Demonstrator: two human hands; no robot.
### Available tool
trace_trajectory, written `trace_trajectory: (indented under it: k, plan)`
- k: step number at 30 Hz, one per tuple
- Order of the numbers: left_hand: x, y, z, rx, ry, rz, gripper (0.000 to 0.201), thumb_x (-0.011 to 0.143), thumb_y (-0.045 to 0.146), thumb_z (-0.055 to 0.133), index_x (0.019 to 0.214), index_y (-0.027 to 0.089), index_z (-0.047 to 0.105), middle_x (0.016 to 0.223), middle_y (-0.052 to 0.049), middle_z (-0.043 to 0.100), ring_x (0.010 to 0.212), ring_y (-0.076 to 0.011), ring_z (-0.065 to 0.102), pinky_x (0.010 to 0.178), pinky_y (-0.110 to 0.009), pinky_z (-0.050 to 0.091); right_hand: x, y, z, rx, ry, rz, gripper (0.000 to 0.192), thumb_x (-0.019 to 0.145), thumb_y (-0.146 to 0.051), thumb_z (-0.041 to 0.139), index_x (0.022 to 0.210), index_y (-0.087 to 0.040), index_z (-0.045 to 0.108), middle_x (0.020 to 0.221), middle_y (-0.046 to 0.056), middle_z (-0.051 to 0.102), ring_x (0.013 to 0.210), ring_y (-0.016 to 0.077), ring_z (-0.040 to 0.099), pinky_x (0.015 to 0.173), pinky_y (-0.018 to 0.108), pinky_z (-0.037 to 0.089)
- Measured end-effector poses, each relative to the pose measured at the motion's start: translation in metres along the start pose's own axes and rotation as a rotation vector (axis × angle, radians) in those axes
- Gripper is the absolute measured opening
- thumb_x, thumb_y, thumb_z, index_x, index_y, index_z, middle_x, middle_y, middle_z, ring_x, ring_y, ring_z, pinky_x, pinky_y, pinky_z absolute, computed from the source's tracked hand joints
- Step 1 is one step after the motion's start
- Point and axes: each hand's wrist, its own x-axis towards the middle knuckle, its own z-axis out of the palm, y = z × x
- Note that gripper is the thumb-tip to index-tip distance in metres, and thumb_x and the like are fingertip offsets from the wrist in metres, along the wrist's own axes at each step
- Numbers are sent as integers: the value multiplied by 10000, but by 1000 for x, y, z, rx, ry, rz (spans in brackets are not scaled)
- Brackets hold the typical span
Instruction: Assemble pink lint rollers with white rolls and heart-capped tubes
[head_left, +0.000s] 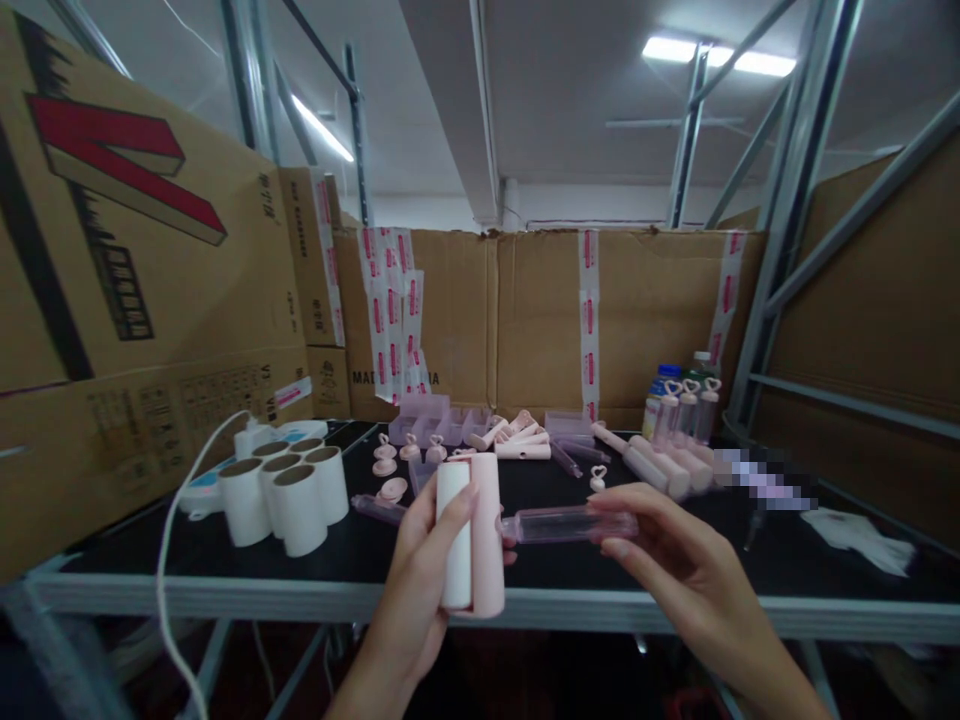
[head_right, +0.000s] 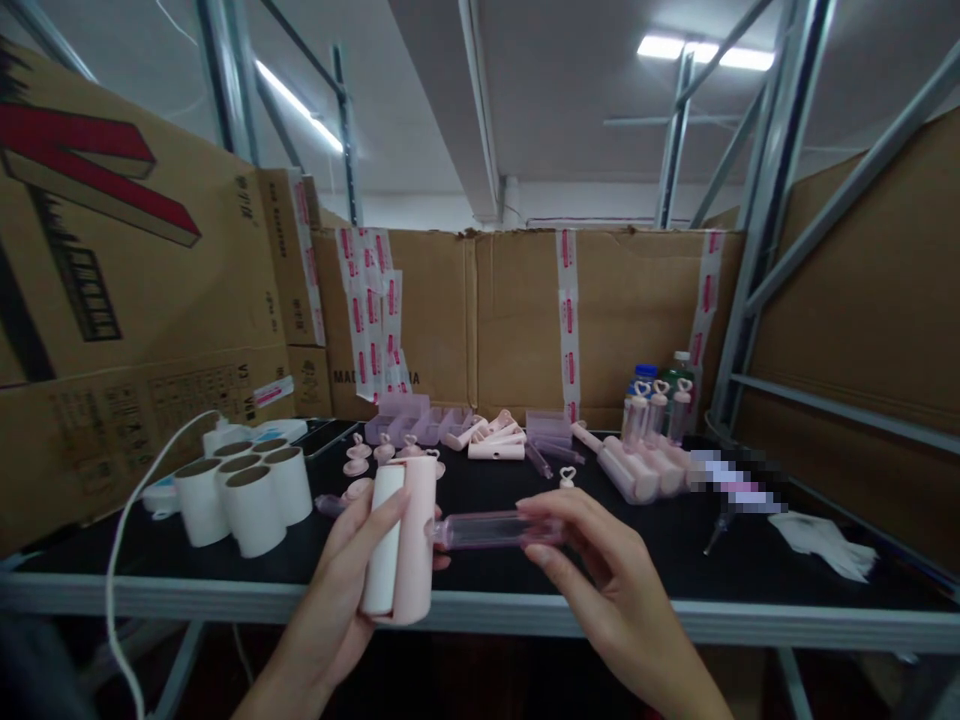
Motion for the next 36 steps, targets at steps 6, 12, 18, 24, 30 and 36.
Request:
trace_trajectory:
  k: [6,12,18,24,30,36]
  plan:
    - [-9,4,6,27,-54,-13,470,844,445,760,1187,180,578,721,-47,750,561,-200,718,514,-287,629,0,-4,0,-68,-1,-57,225,997,-233,634,1209,-292,676,1184,52,702,1100,193,680,905,235,563]
    - [-13,5,9,45,-46,-2,463,811,460,780,1143,198,591,670,-12,716,557,-210,707,509,-338,641,-2,-10,1,-155,-4,-187,279,965,-172,655,1215,-294,679,1187,65,718,1132,235,696,921,305,591]
    - [-15,2,10,46,-78,-81,568,774,515,799,1185,196,570,635,-3,696,511,-210,688,465,-335,628,-5,-24,3,-204,5,-283,335,930,-130,694,1217,-304,684,1164,34,764,1074,223,739,929,305,607]
    - [-16,-6,14,7,-75,-211,629,748,525,818,1205,214,517,621,7,692,470,-201,660,407,-310,592,-9,-26,-3,-260,30,-296,258,896,-201,773,1126,-277,686,1022,27,793,906,192,768,795,229,608]
    - [-8,-16,12,69,-106,-192,631,794,553,772,1249,183,539,602,-19,705,422,-203,642,403,-285,553,-7,-18,-2,-216,58,-168,163,909,-269,764,1048,-251,681,932,34,758,827,181,736,739,237,574]
    - [5,-14,8,465,-35,234,577,777,360,818,1315,218,668,1304,-131,719,1180,-305,698,990,-369,568,1,-17,-14,-143,-11,-58,155,939,-311,712,1064,-232,667,967,51,704,861,192,685,758,261,541]
